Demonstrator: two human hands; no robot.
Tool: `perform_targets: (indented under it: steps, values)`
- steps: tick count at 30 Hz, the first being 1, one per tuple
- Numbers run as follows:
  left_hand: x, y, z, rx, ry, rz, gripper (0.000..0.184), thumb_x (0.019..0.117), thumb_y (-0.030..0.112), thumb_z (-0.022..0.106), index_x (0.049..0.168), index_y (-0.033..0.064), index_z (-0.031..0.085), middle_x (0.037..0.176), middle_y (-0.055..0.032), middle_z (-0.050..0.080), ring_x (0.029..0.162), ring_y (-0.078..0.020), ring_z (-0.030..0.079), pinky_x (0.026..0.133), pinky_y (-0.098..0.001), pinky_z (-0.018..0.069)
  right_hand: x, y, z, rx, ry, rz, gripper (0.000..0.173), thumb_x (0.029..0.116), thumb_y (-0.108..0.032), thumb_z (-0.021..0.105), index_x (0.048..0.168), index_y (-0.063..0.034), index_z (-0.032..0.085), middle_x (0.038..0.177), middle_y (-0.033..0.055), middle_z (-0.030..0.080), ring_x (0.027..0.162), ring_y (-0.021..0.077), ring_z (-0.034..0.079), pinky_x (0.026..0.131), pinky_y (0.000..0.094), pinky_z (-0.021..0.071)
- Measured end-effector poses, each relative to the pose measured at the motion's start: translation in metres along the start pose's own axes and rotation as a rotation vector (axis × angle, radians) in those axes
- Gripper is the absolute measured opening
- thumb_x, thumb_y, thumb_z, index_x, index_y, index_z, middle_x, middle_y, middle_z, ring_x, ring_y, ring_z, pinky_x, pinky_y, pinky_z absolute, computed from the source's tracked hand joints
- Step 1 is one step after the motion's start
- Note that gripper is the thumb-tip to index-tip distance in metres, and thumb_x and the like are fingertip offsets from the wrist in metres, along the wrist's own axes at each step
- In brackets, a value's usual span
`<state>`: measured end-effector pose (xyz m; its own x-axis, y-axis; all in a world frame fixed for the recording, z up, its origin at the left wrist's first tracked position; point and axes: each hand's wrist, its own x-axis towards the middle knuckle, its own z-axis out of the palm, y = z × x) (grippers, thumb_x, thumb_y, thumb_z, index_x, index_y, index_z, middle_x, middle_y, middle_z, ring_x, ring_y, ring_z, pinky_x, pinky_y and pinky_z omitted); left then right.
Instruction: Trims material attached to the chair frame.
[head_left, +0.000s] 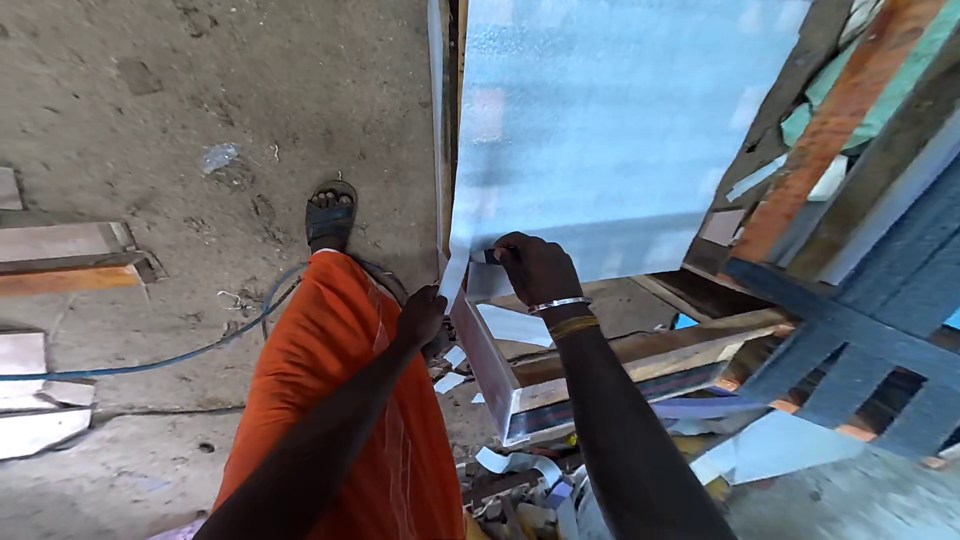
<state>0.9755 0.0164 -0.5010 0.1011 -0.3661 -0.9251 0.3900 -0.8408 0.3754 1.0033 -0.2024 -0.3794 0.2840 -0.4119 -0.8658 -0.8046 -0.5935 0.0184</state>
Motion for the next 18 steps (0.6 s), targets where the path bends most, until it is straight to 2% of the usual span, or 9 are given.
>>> perform_targets:
  steps: [9,18]
  values:
    - [0.001,-0.004,0.001,0.046,-0.026,-0.032,0.031,0.1061,0.03,0.047,0.116,0.0097,0.068,0.101,-0.0136,0.07,0.097,-0.0312,0.067,0.085,-0.0603,0.0519,0.009,-0.002,-0.006,0.015,0.07,-0.029,0.024,0.1061,-0.029,0.056,0.116,-0.0154,0.072,0.098,0.0112,0.075,0.092,0.0331,0.072,0.078,0.0578,0.0555]
    - [-0.004,-0.002,-0.003,0.129,-0.046,-0.017,0.031,0.1064,0.03,0.047,0.111,0.0067,0.067,0.1,-0.015,0.068,0.097,-0.0316,0.067,0.085,-0.0586,0.0517,0.012,-0.01,-0.023,0.028,0.11,-0.015,0.025,0.1059,-0.031,0.056,0.117,-0.0161,0.072,0.098,0.0111,0.074,0.092,0.0326,0.072,0.078,0.0573,0.0551]
